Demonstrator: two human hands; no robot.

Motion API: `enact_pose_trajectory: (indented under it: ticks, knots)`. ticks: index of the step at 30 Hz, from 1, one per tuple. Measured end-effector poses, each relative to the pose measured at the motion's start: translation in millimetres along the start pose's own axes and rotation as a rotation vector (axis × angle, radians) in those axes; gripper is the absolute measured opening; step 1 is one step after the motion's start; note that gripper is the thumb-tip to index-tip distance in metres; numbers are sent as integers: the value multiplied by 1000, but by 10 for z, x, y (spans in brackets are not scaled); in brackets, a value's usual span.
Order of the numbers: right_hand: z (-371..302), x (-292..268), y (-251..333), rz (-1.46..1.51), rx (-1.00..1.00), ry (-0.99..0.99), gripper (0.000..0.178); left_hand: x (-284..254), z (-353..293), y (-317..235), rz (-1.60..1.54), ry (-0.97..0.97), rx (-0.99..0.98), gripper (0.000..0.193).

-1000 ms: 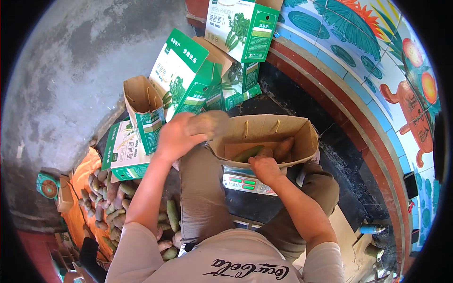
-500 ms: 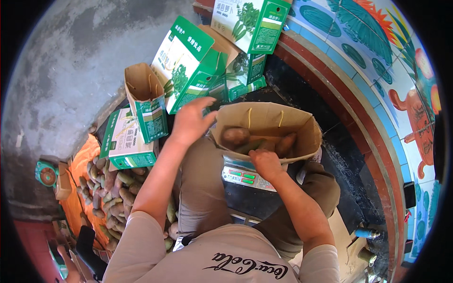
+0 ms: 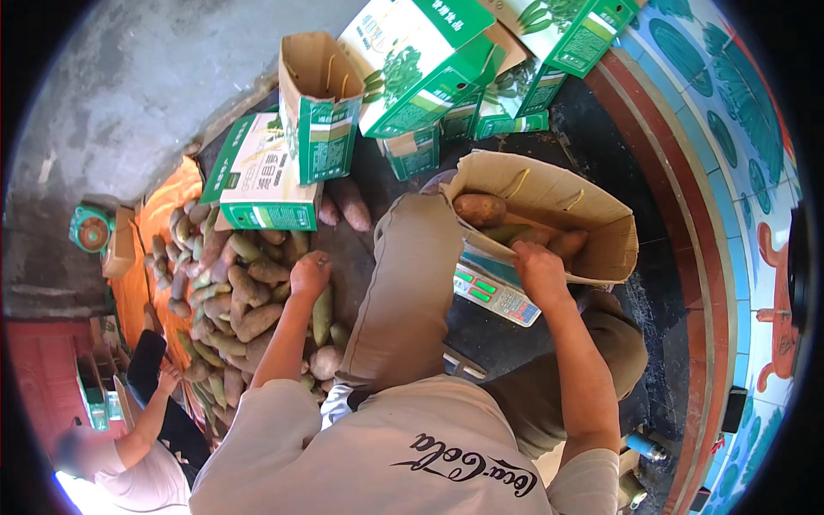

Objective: The person packs root vegetables into paper bags by hand, then weighs each bag on a weighing scale for retail.

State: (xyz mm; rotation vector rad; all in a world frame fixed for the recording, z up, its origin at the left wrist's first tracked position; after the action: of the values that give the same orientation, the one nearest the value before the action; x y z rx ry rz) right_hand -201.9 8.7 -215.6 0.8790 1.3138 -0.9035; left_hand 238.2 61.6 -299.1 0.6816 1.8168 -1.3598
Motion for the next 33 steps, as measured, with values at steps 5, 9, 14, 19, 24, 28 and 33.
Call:
enact_pose_trajectory:
  ticks: [5, 9, 14, 19, 24, 28, 33]
  knots:
    - [-1, -51, 14, 24, 8, -11, 13, 295, -451, 740, 116, 193, -351, 39]
    - [-4, -99, 39, -1, 19, 17, 14, 539, -809, 1168, 172, 349, -615, 60]
    - [42, -135, 103, 15, -4, 17, 14, 839, -1195, 1735, 148, 312, -688, 76]
    - [-25, -104, 24, -18, 32, 35, 16, 922, -1275, 1354, 181, 544, -749, 77]
    - [13, -135, 57, 26, 52, 69, 23, 1125, -1433, 1380, 241, 707, -671, 76]
    - [7, -153, 53, 12, 60, 84, 24, 1100, -1386, 1204, 298, 713, -728, 67]
    - [17, -182, 73, 28, 70, 94, 24, 907, -1455, 1054, 392, 787, -602, 61]
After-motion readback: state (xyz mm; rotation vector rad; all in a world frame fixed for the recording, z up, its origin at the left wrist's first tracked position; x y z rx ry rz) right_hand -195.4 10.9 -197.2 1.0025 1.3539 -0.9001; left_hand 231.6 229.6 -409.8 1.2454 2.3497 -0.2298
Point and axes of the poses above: each hand's wrist, its own z-axis towards the middle knuckle, its own x-axis out of the palm, y = z × x, the point moved 1 cm from there along z, towards the middle knuckle, and after that the axes turned 15 degrees about -z, right-handed, at the moved point
